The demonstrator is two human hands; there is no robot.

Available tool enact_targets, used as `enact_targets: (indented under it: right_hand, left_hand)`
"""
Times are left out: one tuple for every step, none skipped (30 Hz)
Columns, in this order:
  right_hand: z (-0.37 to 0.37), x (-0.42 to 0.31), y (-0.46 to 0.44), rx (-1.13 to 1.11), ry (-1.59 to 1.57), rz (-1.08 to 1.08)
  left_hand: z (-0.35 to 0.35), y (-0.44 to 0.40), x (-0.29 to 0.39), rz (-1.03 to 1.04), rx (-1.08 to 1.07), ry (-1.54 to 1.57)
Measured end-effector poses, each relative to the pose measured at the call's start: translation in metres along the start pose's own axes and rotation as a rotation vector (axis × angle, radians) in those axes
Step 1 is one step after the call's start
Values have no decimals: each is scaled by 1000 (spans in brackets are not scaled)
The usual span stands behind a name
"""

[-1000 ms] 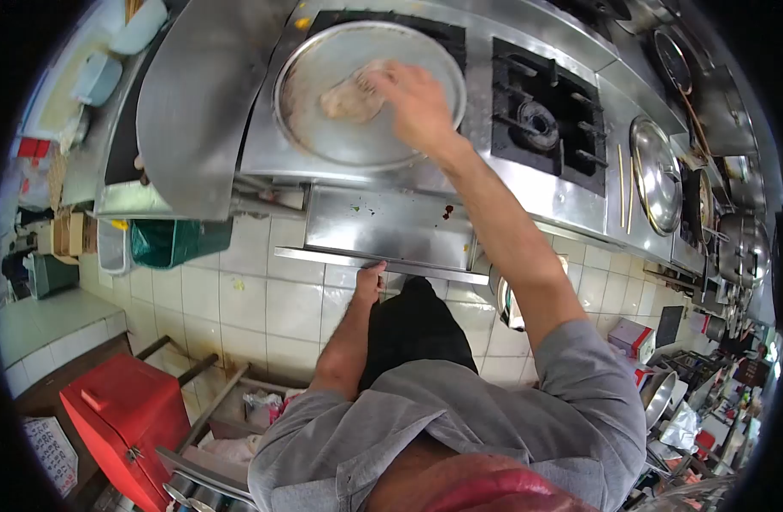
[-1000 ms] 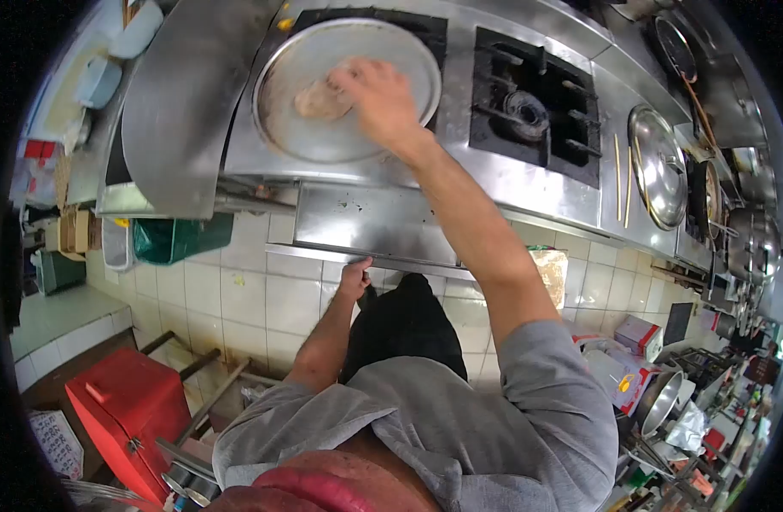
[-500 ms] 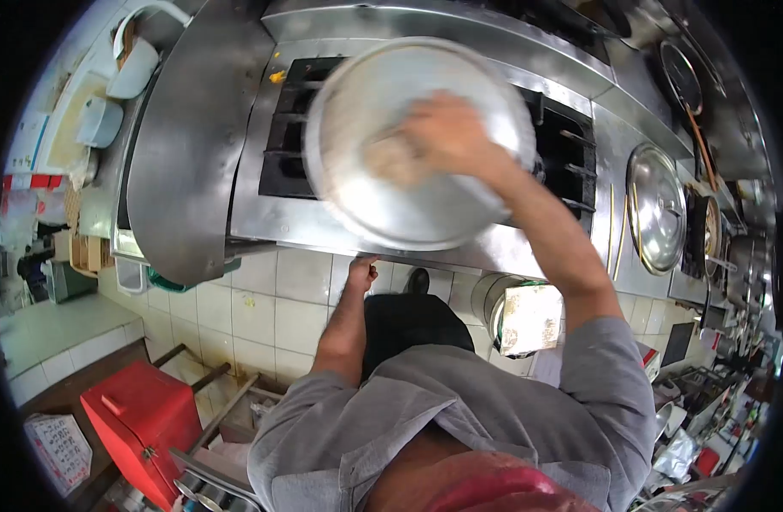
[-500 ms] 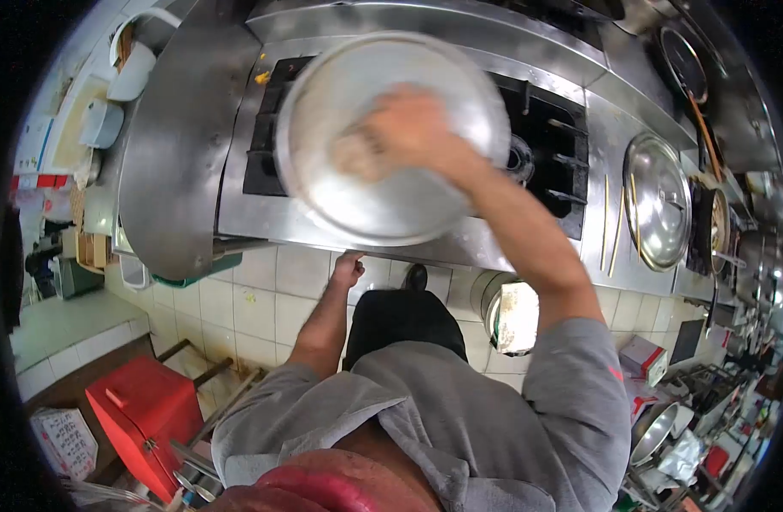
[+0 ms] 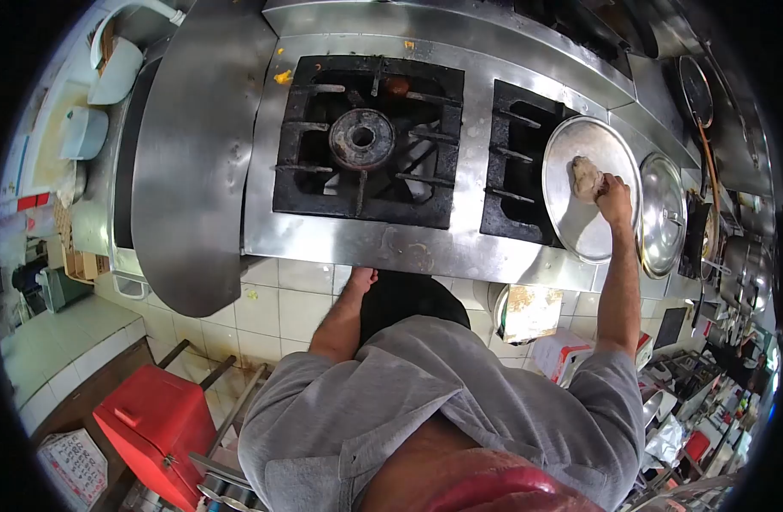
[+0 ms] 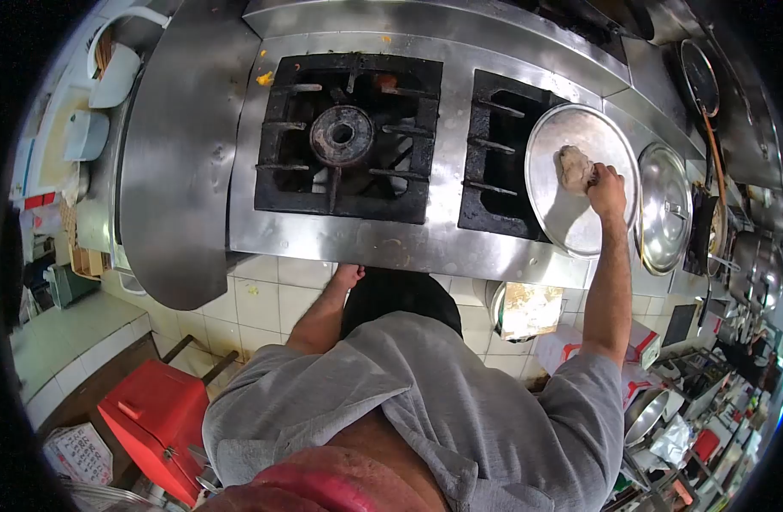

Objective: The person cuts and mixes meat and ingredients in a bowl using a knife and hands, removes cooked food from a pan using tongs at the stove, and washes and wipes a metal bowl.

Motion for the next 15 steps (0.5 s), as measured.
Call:
enact_targets:
  right_hand:
    - [-1, -1, -2, 2, -6, 10]
    - [-5, -3, -7, 37, -66, -6]
    - [-15, -6, -13, 80, -124, -24]
    - [-51, -31, -17, 200, -155, -161]
    - [-86, -60, -26, 333, -172, -142]
    - [-127, -95, -30, 484, -242, -143]
    - [-166, -129, -32, 606, -309, -159]
    - [-193, -155, -35, 725, -394, -215]
    - [-212, -176, -40, 794, -386, -257]
    - [-227, -198, -39, 817, -414, -290]
    - [-229, -213, -42, 853, -521, -369]
    - [-229, -229, -39, 879, -523, -447]
    - [-224, -242, -33, 888, -463, -477]
    - [-223, -253, -18, 790, -523, -394]
    - [-216, -257, -10, 692, -515, -411]
  left_hand:
    - [-5, 1, 1, -15, -8, -86]
    - [-10, 3, 4, 4, -61, -109]
    - [-20, 1, 7, 20, -67, -115]
    - [-30, -5, 10, 72, -93, -360]
    - [-36, -8, 16, 131, -115, -606]
    - [-38, 11, 33, 246, -74, -635]
    - [-44, 34, 47, 358, -35, -666]
    - [-52, 42, 54, 285, -14, -704]
    - [-66, 46, 60, 211, 6, -753]
    - [-85, 35, 60, 471, -24, -815]
    - [-96, 31, 63, 488, -35, -771]
    - [-105, 28, 67, 505, -47, -727]
    - [-112, 35, 69, 269, 3, -586]
    - [-115, 40, 74, 207, 8, -595]
    - [-117, 43, 80, 148, 21, -592]
Point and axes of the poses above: each hand's wrist, its own y-axis away from the middle knuckle, its own z-axis out of the palm, x = y × z, the point moved 5 cm from there along -y, towards the middle knuckle, and after that the axes turned 7 degrees about -z, right-handed, at the moved point
